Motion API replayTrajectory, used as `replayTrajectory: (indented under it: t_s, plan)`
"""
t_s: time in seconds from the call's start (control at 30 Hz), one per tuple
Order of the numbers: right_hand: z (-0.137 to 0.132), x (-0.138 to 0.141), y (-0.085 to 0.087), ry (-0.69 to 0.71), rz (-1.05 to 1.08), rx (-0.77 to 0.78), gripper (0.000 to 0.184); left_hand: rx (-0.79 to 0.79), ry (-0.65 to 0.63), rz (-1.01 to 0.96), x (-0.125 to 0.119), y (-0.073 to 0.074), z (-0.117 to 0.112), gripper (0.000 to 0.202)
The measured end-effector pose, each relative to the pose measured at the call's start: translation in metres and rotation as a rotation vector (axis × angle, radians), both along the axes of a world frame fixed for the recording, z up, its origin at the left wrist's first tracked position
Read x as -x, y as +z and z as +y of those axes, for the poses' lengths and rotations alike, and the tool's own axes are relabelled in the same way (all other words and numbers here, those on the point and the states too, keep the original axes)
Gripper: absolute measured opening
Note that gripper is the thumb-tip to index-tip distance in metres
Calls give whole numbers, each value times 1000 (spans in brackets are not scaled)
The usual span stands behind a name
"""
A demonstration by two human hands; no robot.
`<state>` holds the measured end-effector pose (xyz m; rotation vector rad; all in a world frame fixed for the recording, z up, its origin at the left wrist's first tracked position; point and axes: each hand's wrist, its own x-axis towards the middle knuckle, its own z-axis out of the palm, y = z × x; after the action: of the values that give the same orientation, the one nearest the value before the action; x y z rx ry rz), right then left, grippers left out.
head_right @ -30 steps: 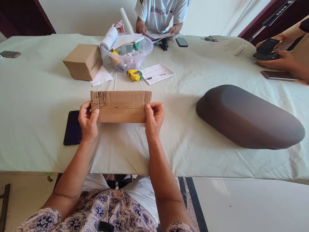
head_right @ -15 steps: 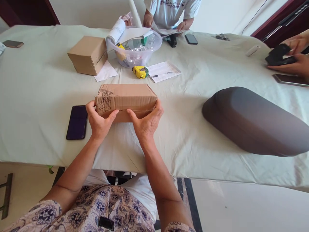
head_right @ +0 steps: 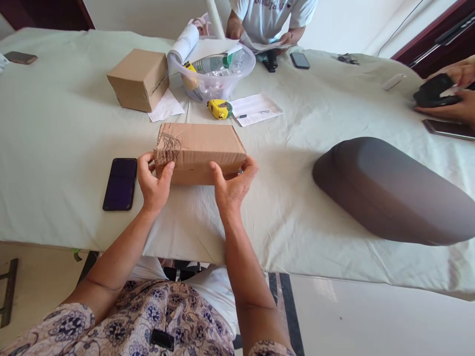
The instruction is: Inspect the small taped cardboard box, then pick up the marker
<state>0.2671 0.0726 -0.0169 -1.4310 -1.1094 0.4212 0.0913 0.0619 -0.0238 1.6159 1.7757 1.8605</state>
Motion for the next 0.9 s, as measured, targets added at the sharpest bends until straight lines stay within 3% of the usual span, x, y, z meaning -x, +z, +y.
replayTrajectory:
  t_s: [0.13, 0.27, 0.47, 0.57, 0.9]
  plan:
    - [-1, -5, 2, -49, -10, -1, 64, 29, -27, -93, 2, 1, 2, 44]
    - [-3, -7, 4, 13, -84, -25, 73, 24, -57, -124, 6, 7, 3, 43]
    - [-4, -14, 13, 39, -73, -57, 60, -7, -188, -145, 9, 16, -1, 40]
    - [-4, -18, 17, 42, -44, -59, 56, -3, -237, -93, 9, 18, -2, 53]
    - [-4, -13, 18, 35, -57, -82, 46, -28, -177, 18, 1, 19, 2, 38]
